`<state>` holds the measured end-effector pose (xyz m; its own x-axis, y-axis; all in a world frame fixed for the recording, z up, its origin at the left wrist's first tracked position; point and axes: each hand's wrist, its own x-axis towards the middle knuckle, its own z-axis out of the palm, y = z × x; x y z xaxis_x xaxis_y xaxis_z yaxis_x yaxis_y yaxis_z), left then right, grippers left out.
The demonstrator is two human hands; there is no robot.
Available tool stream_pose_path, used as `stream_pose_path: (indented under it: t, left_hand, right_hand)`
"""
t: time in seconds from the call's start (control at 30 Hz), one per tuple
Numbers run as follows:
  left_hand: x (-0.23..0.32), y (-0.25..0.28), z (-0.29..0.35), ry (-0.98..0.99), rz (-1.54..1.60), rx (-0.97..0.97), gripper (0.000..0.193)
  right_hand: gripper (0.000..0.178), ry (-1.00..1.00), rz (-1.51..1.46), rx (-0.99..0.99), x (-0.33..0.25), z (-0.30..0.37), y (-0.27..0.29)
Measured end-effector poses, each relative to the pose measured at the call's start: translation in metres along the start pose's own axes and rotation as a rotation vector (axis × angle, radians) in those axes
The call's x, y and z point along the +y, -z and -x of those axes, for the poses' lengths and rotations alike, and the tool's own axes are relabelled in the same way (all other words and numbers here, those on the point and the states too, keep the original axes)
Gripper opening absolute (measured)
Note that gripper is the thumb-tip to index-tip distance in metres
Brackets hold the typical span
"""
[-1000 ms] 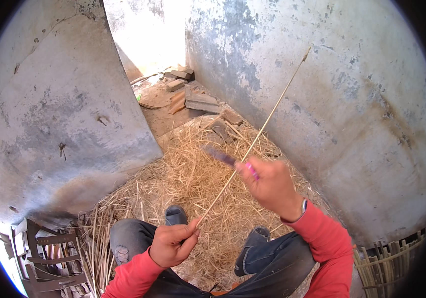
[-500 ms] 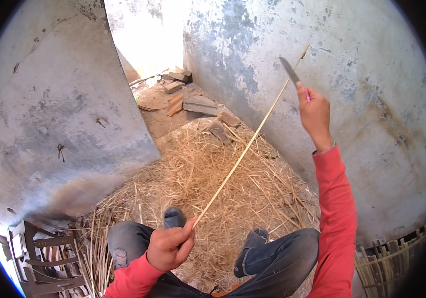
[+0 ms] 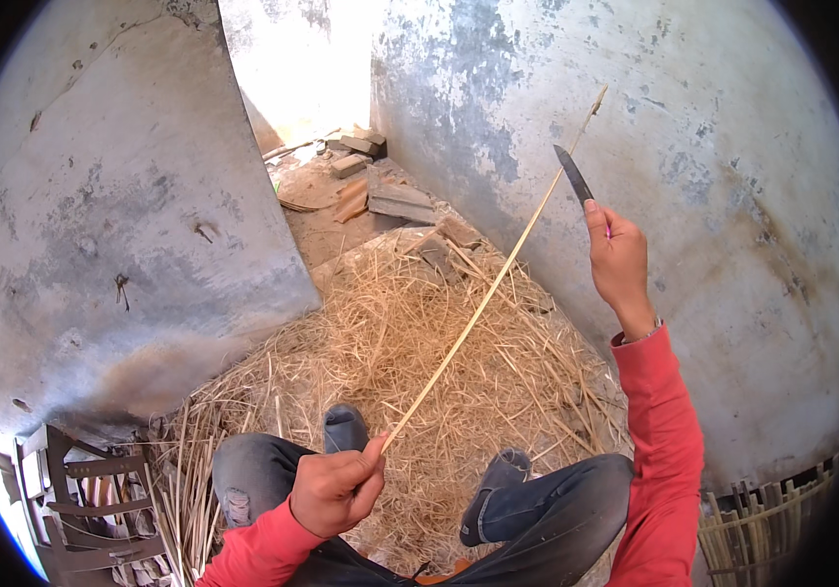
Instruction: The person uses a small knife to shave and smooth the surface of a thin wooden strip by hand, working on one side and then turning the strip over to shave the other side.
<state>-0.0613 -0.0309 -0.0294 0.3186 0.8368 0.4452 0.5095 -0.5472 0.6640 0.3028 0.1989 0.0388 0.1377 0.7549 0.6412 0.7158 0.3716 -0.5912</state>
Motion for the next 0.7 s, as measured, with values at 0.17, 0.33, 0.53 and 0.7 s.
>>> stream_pose_path:
  t: [0.17, 0.33, 0.53, 0.7]
  left_hand:
    - [0.006, 0.000, -0.005, -0.020, 0.027, -0.008, 0.039]
    - [0.009, -0.006, -0.007, -0.073, 0.028, -0.070, 0.044]
    - [0.001, -0.002, -0.001, -0.024, -0.038, -0.040, 0.045]
    - [0.001, -0.002, 0.000, -0.020, -0.018, -0.035, 0.044]
  right_hand:
    - [0.055, 0.002, -0.006, 0.008, 0.002, -0.015, 0.013]
    - [0.057, 0.034, 0.074, 0.099, 0.018, -0.057, 0.027]
    - [0.053, 0.090, 0.037, -0.094, -0.013, -0.017, 0.002]
    - [0.053, 0.080, 0.011, -0.041, 0.003, -0.017, 0.007]
